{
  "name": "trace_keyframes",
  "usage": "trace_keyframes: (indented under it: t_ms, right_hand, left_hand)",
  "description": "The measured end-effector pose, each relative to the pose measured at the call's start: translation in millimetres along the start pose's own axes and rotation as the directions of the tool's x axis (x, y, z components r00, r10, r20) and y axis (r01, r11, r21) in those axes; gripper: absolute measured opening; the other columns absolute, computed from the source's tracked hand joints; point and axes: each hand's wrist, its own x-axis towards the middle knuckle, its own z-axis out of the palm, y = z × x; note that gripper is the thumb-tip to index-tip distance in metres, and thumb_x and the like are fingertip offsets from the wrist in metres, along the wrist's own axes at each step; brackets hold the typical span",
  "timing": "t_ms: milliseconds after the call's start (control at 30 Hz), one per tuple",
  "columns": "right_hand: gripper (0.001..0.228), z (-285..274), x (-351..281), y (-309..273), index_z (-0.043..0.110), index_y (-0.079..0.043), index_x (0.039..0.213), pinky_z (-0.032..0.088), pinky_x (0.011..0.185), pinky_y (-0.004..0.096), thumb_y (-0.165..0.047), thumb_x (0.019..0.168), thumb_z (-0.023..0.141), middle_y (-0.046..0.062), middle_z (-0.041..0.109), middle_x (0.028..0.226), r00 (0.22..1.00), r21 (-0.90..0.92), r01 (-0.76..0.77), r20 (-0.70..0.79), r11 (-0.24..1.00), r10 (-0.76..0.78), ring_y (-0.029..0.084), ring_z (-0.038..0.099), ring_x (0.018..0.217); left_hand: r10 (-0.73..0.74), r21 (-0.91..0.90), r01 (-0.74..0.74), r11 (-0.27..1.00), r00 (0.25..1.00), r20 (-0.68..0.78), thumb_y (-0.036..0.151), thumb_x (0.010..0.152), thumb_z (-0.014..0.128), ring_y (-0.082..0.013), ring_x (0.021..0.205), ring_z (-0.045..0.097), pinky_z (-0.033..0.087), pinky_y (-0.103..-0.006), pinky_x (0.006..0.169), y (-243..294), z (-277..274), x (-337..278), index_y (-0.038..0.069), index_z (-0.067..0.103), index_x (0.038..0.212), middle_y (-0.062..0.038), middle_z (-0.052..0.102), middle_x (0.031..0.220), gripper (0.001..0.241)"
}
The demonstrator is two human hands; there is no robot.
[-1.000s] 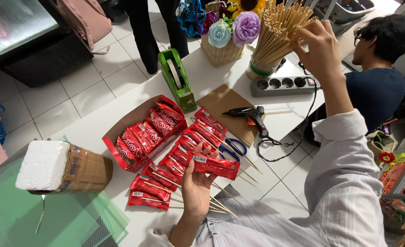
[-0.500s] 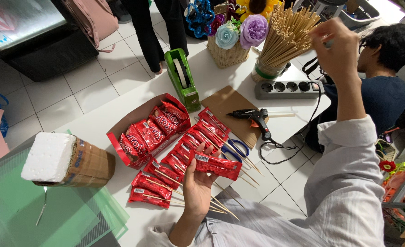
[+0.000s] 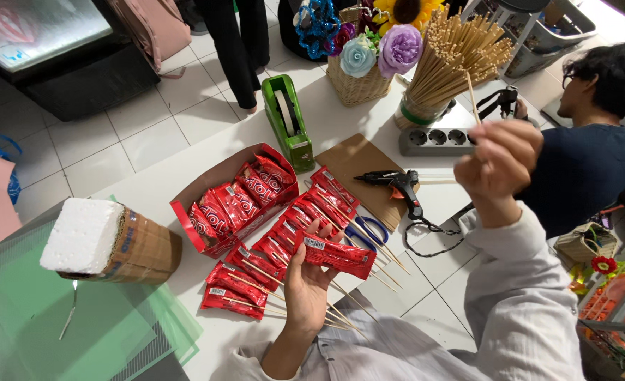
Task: The person repeatedly picks red-wrapped candies and wooden skewers, applies hot glue to the candy wrappers, and inserts the skewers to create candy sticks. The finished items are placed on the table in a growing pile.
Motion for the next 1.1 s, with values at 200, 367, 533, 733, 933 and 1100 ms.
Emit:
trace_keyframes:
  t_ms: [200,367,533,733,933,1100]
  right_hand:
    - [0.016,4,-2,-34,0.040,-0.003,0.098,0.045,0.050,0.031,-0.002,0.087,0.051,0.015,0.054,0.071,0.996,0.259,-0.065,-0.036,0.964,0.077,0.023,0.054,0.061]
    - [0.009,35,-41,-17,0.045,0.003,0.101,0.047,0.055,0.031,0.004,0.092,0.043,0.020,0.059,0.072,0.925,0.388,-0.380,0.159,0.840,0.345,0.028,0.061,0.065]
    - [0.013,52,-98,6,0.051,0.007,0.101,0.057,0.053,0.024,0.012,0.090,0.051,0.020,0.063,0.079,0.835,0.287,-0.504,0.402,0.814,0.375,0.024,0.066,0.067]
    - [0.046,52,-104,-6,0.040,-0.002,0.123,0.057,0.069,0.030,0.003,0.084,0.064,0.011,0.065,0.090,0.574,0.066,-0.705,0.638,0.706,0.514,0.021,0.066,0.077]
    - [0.012,36,-95,0,0.064,0.002,0.091,0.051,0.089,0.035,0.002,0.080,0.066,0.014,0.065,0.091,0.587,0.139,-0.651,0.716,0.747,0.378,0.024,0.064,0.086]
    - [0.012,-8,-5,-39,0.063,-0.001,0.099,0.044,0.067,0.027,0.000,0.087,0.063,0.014,0.058,0.088,0.502,0.077,-0.734,0.731,0.675,0.462,0.020,0.056,0.075]
  left_hand:
    - [-0.004,0.007,0.004,1.000,1.000,-0.009,0.024,0.084,0.039,-0.0348,0.113,0.050,0.047,-0.0458,0.082,3,2,-1,0.002,0.042,0.127,-0.019,0.052,0.122,0.048]
    - [0.027,0.029,-0.028,0.999,1.000,0.012,0.024,0.084,0.042,-0.0338,0.109,0.053,0.051,-0.0443,0.077,0,0,-2,0.003,0.045,0.125,-0.019,0.053,0.120,0.047]
    - [0.020,0.018,-0.021,1.000,0.999,0.034,0.024,0.085,0.041,-0.0322,0.110,0.052,0.049,-0.0430,0.078,-1,-3,-2,0.003,0.044,0.125,-0.018,0.053,0.120,0.046]
    - [0.005,-0.010,-0.005,1.000,1.000,-0.012,0.024,0.084,0.040,-0.0331,0.112,0.050,0.047,-0.0430,0.082,2,-3,-2,0.003,0.043,0.127,-0.019,0.051,0.122,0.048]
    - [0.014,-0.020,-0.015,1.000,0.998,-0.063,0.025,0.083,0.040,-0.0321,0.112,0.050,0.046,-0.0436,0.084,11,0,-4,0.003,0.041,0.129,-0.018,0.050,0.124,0.051]
    - [0.130,-0.137,-0.132,0.982,0.991,-0.019,0.028,0.085,0.045,-0.0275,0.108,0.053,0.047,-0.0360,0.080,13,-16,7,0.007,0.042,0.130,-0.015,0.054,0.117,0.050]
